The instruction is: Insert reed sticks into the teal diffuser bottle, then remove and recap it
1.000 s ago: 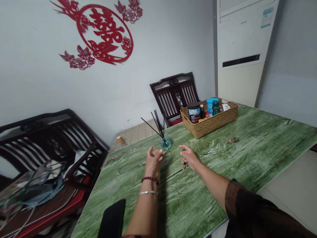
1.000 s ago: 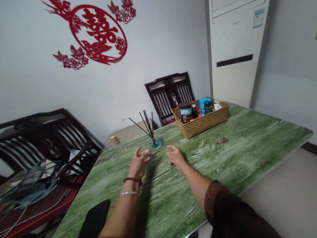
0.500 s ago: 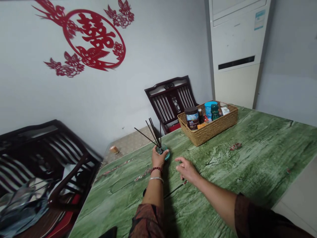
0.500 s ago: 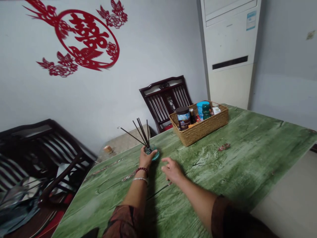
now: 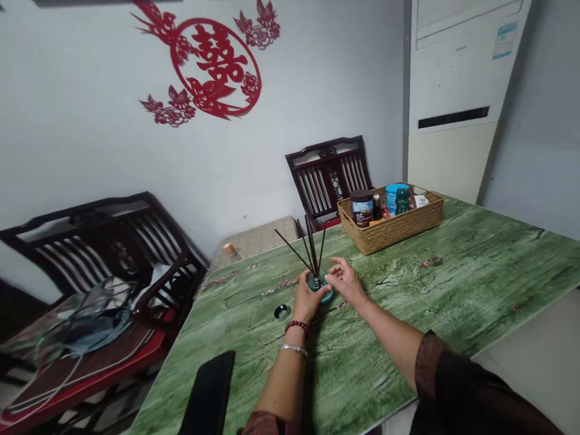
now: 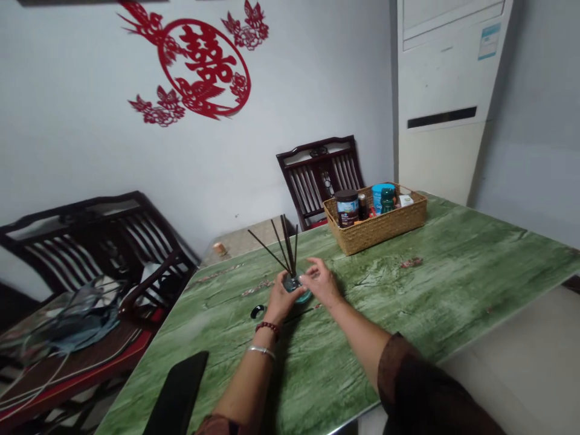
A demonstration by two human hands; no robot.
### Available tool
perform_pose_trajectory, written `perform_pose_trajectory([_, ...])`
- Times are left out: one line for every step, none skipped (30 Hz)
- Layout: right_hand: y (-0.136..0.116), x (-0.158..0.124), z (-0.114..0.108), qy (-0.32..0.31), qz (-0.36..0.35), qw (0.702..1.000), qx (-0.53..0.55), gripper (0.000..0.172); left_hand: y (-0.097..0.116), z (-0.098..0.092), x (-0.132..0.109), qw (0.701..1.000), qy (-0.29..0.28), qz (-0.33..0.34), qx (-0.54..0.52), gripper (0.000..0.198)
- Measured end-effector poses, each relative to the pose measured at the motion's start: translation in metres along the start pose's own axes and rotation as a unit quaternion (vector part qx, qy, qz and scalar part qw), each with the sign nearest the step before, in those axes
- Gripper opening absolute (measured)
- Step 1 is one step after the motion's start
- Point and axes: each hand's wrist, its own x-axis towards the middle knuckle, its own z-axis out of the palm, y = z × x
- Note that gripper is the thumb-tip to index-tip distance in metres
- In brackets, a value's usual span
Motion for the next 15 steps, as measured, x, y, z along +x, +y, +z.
perform_pose_trajectory([-0.006,-0.001,0.000,-0.011,-0.006,1.000,0.000,0.054,0.002,0.000,-0.008,1.000,-0.011,0.005,-0.009,0.070])
perform_pose_trajectory([-0.012,-0.001,0.001,-0.025,-0.010,1.000,0.002,0.058,0.004,0.000,-0.015,1.000,-0.023,0.009,-0.017,0.071])
perform_pose_trajectory([-0.017,-0.002,0.001,-0.042,-0.013,0.999,0.004,0.062,0.006,0.000,-0.022,0.999,-0.037,0.014,-0.025,0.071])
perform_pose_trajectory([-0.022,-0.001,0.002,-0.061,-0.011,0.998,0.007,0.065,0.007,0.000,-0.027,0.998,-0.054,0.023,-0.033,0.071])
perform_pose_trajectory([-0.027,0.000,0.003,-0.080,-0.006,0.997,0.008,0.068,0.007,-0.001,-0.031,0.996,-0.071,0.036,-0.041,0.070])
perform_pose_trajectory([-0.032,0.001,0.004,-0.096,0.002,0.995,0.010,0.071,0.008,-0.001,-0.035,0.994,-0.087,0.052,-0.052,0.069])
perform_pose_trajectory([-0.036,0.003,0.005,-0.111,0.010,0.994,0.014,0.073,0.008,-0.001,-0.038,0.991,-0.100,0.069,-0.064,0.069])
perform_pose_trajectory([-0.039,0.004,0.006,-0.125,0.018,0.992,0.023,0.075,0.007,-0.001,-0.040,0.987,-0.109,0.085,-0.077,0.069])
perform_pose_trajectory([-0.043,0.006,0.007,-0.140,0.026,0.989,0.034,0.076,0.007,-0.001,-0.041,0.985,-0.114,0.097,-0.091,0.070])
perform_pose_trajectory([-0.046,0.008,0.008,-0.154,0.030,0.987,0.044,0.077,0.006,-0.002,-0.042,0.982,-0.116,0.104,-0.104,0.071])
perform_pose_trajectory([-0.049,0.010,0.010,-0.164,0.031,0.985,0.048,0.076,0.006,-0.002,-0.043,0.980,-0.119,0.107,-0.116,0.072])
perform_pose_trajectory([-0.051,0.011,0.012,-0.169,0.029,0.984,0.043,0.073,0.005,-0.002,-0.043,0.978,-0.124,0.109,-0.127,0.072])
perform_pose_trajectory([-0.053,0.011,0.014,-0.168,0.025,0.985,0.030,0.067,0.005,-0.002,-0.044,0.976,-0.128,0.110,-0.135,0.072])
perform_pose_trajectory([-0.054,0.012,0.017,-0.162,0.021,0.986,0.014,0.058,0.004,-0.003,-0.044,0.975,-0.133,0.110,-0.140,0.072])
perform_pose_trajectory([-0.054,0.012,0.019,-0.154,0.019,0.988,0.001,0.048,0.003,-0.002,-0.044,0.974,-0.137,0.109,-0.140,0.072])
